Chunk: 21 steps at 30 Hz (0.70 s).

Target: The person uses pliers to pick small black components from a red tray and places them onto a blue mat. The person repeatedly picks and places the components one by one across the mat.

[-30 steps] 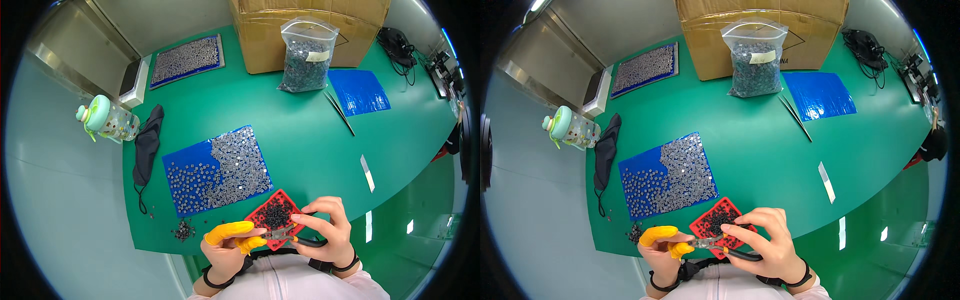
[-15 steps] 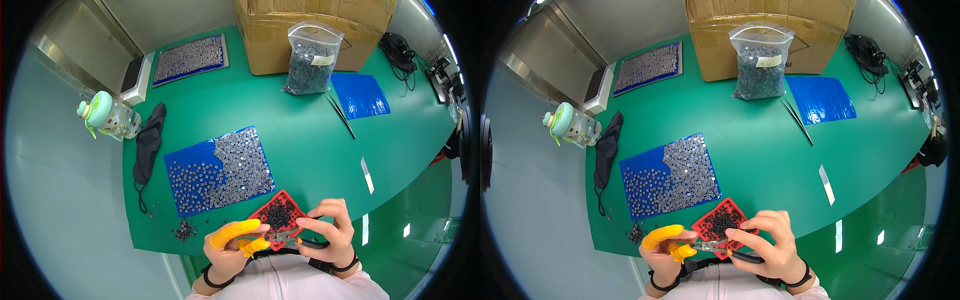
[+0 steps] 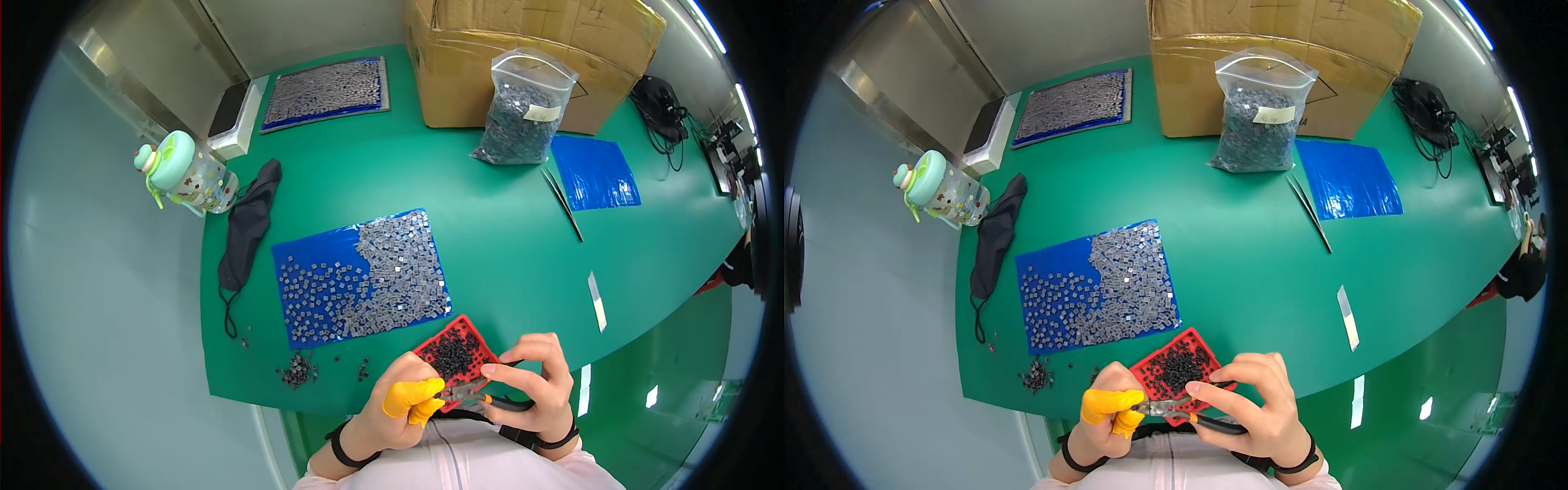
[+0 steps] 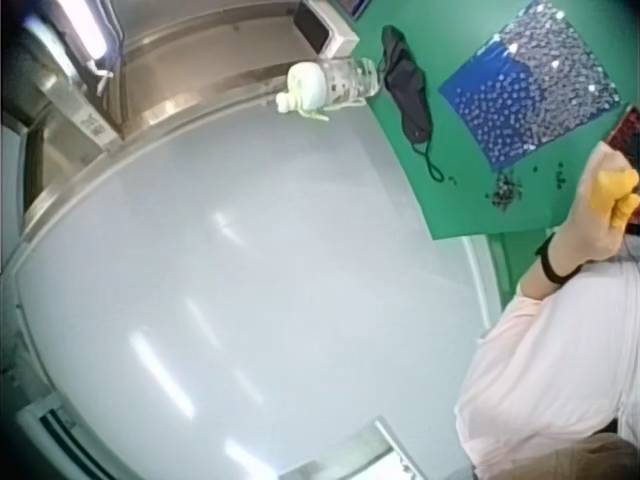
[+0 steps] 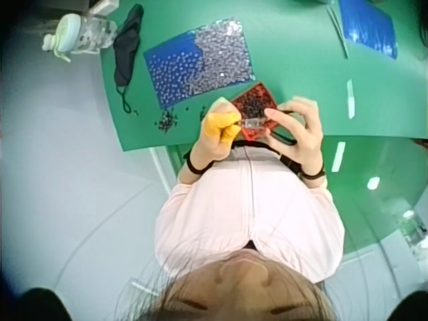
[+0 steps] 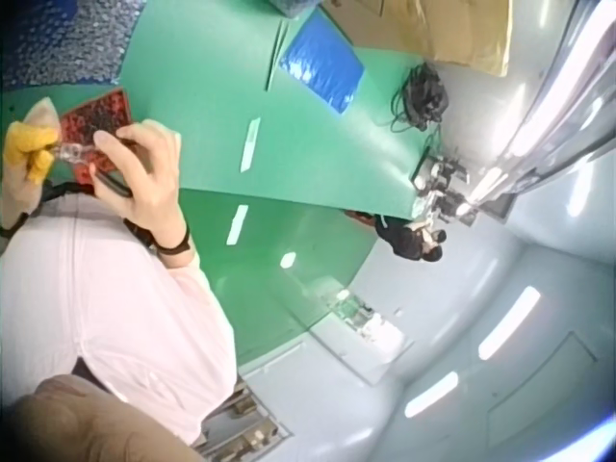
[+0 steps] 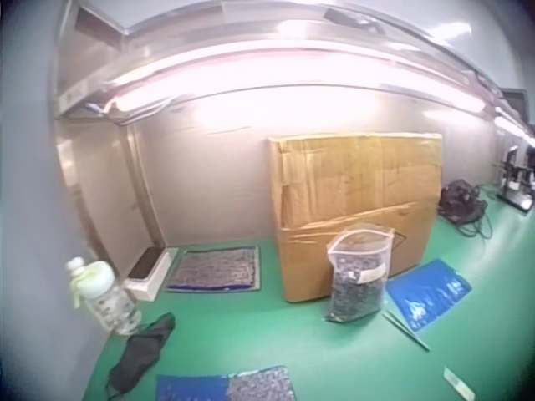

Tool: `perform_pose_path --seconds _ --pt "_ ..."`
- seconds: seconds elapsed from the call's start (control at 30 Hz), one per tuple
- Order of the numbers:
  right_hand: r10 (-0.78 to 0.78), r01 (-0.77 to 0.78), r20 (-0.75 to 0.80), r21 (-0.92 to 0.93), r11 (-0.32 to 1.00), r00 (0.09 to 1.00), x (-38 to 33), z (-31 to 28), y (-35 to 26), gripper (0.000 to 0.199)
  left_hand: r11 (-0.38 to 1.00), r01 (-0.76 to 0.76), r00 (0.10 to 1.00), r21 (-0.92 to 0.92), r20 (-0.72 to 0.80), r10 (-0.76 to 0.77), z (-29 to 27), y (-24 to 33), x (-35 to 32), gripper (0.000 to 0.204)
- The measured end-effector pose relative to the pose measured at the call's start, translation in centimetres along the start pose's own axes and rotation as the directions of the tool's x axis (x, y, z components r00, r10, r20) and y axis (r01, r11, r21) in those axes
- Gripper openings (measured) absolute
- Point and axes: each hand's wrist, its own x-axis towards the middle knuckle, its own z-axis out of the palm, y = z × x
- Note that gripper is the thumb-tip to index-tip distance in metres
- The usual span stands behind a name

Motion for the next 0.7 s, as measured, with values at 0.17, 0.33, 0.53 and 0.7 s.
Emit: perform_pose_path --seconds 0.17,0.33,0.53,0.7 --pt "-0.008 0.007 0.029 0.053 0.999 1.000 0.1 -0.2 0.1 0.048 0.992 -0.015 0.999 0.124 0.038 0.010 -0.1 0.4 -0.3 0.033" --pt "-0.025 0.019 0.040 0.143 0.990 0.999 -0.1 -0.1 0.4 0.047 0.989 -0.054 0.997 0.139 0.057 0.047 -0.1 0.6 -0.7 0.032" --pt "-0.037 0.022 0.078 0.176 0.984 0.996 0.1 -0.3 0.6 0.046 0.994 -0.021 0.999 0.104 0.046 0.016 0.0 0.9 -0.7 0.030" --pt "0.014 -0.022 0.046 0.171 0.985 0.999 0.3 0.0 0.3 0.044 0.995 0.084 0.980 0.048 -0.187 -0.074 1.3 1.0 -1.0 0.034"
